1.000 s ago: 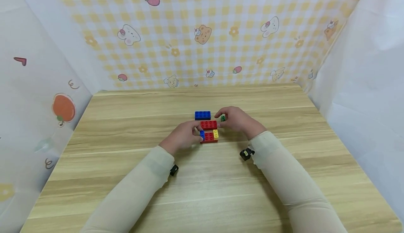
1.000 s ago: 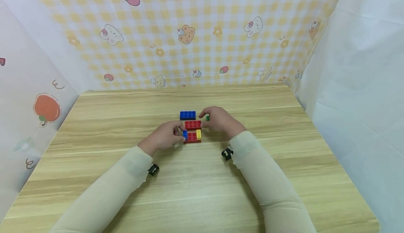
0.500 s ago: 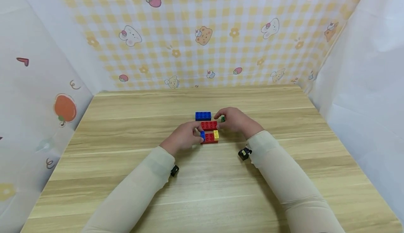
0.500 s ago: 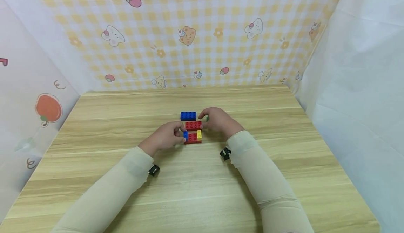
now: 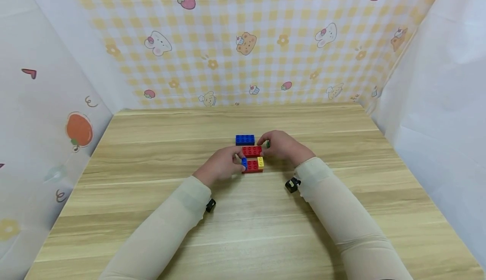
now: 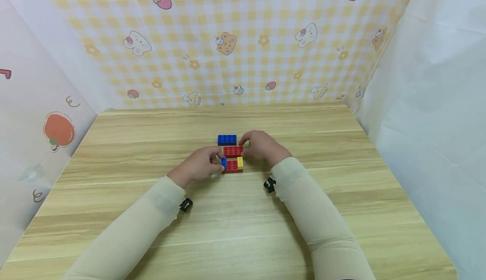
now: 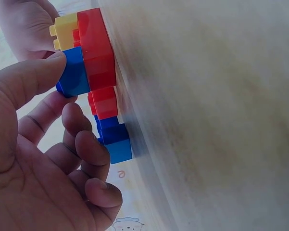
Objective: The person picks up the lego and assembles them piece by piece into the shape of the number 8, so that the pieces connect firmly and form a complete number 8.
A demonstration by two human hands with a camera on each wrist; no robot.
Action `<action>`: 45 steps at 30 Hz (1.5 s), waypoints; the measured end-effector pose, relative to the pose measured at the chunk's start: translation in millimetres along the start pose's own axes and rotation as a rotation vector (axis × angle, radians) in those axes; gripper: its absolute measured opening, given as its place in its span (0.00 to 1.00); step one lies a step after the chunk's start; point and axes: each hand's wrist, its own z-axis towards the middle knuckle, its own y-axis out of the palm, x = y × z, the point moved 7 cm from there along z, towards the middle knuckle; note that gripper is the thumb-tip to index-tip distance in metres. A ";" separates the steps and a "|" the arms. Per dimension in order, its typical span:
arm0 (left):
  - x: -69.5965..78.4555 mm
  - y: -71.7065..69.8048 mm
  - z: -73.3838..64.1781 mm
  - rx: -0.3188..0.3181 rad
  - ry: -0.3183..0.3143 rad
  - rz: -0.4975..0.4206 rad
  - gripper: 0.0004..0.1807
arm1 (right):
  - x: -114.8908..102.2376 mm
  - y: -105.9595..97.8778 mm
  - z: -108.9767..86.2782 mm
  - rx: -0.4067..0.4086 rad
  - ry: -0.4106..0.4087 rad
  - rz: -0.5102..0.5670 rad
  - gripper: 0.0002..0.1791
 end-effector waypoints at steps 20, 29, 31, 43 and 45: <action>-0.2 1.1 0.7 0.007 -0.002 0.015 0.11 | -2.5 4.0 5.6 0.008 -0.039 -0.099 0.14; 0.1 -0.2 0.6 0.003 -0.005 0.003 0.11 | -2.3 -1.0 0.5 0.020 -0.022 -0.067 0.15; 0.2 -0.4 0.5 0.003 -0.007 -0.001 0.11 | -2.8 -2.6 -1.0 0.024 -0.021 -0.058 0.16; 0.3 -0.5 -0.3 0.005 -0.012 0.004 0.11 | -1.2 -7.6 -7.8 0.062 -0.046 -0.068 0.18; 0.2 -0.1 -0.3 0.006 -0.010 0.005 0.10 | -1.5 -9.2 -10.2 0.070 -0.047 -0.070 0.19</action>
